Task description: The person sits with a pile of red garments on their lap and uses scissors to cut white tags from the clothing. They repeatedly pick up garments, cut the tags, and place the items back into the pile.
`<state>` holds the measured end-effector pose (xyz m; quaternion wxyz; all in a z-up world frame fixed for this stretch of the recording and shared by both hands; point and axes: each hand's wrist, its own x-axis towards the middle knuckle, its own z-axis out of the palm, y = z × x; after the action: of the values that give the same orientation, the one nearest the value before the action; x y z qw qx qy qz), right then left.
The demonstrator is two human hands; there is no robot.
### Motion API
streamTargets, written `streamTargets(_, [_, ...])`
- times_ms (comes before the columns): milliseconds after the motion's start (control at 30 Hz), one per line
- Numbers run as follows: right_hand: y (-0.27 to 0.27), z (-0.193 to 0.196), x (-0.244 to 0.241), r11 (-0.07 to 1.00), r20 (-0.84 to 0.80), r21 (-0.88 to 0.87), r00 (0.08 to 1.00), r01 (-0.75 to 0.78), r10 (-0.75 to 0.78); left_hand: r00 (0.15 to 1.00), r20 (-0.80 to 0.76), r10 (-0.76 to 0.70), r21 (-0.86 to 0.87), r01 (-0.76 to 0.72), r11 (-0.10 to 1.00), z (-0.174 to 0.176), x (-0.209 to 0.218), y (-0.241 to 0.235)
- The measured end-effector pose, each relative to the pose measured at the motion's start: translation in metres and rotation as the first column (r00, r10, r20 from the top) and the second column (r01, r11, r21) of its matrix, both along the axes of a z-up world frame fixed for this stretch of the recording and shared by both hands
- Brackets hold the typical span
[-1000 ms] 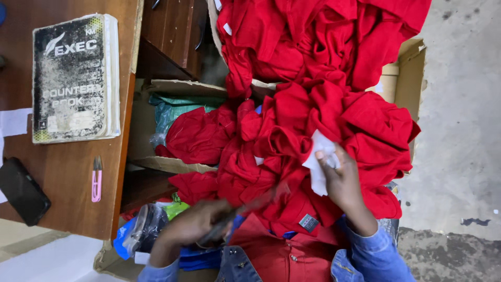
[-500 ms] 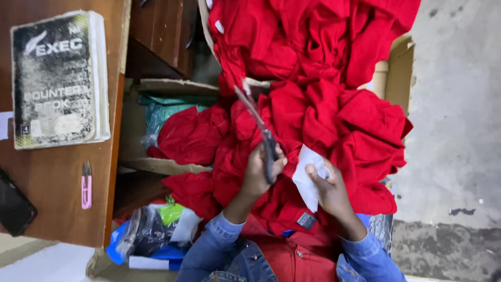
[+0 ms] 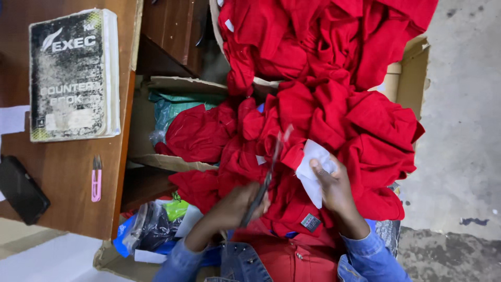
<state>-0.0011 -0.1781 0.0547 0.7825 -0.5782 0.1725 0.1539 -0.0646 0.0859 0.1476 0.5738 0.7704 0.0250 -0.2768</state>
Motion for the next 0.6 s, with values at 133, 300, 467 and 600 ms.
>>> streamTargets(133, [0.001, 0.041, 0.010, 0.975, 0.125, -0.196, 0.983, -0.108, 0.134, 0.909, -0.010, -0.418, 0.256, 0.406, 0.877, -0.005, -0.050, 0.021])
streamTargets(300, [-0.003, 0.050, 0.012, 0.959, 0.178, -0.259, 0.971, -0.111, 0.161, 0.863, -0.192, -0.468, 0.296, 0.505, 0.811, -0.005, -0.066, 0.028])
streamTargets(467, [-0.008, 0.052, 0.011, 0.936, 0.172, -0.305, 0.957, -0.175, 0.235, 0.892, -0.165, -0.421, 0.331, 0.452, 0.828, -0.004, -0.054, 0.024])
streamTargets(600, [0.000, 0.056, 0.002, 0.921, 0.184, -0.330, 0.943, -0.207, 0.278, 0.918, -0.136, -0.372, 0.329, 0.396, 0.857, -0.002, -0.042, 0.003])
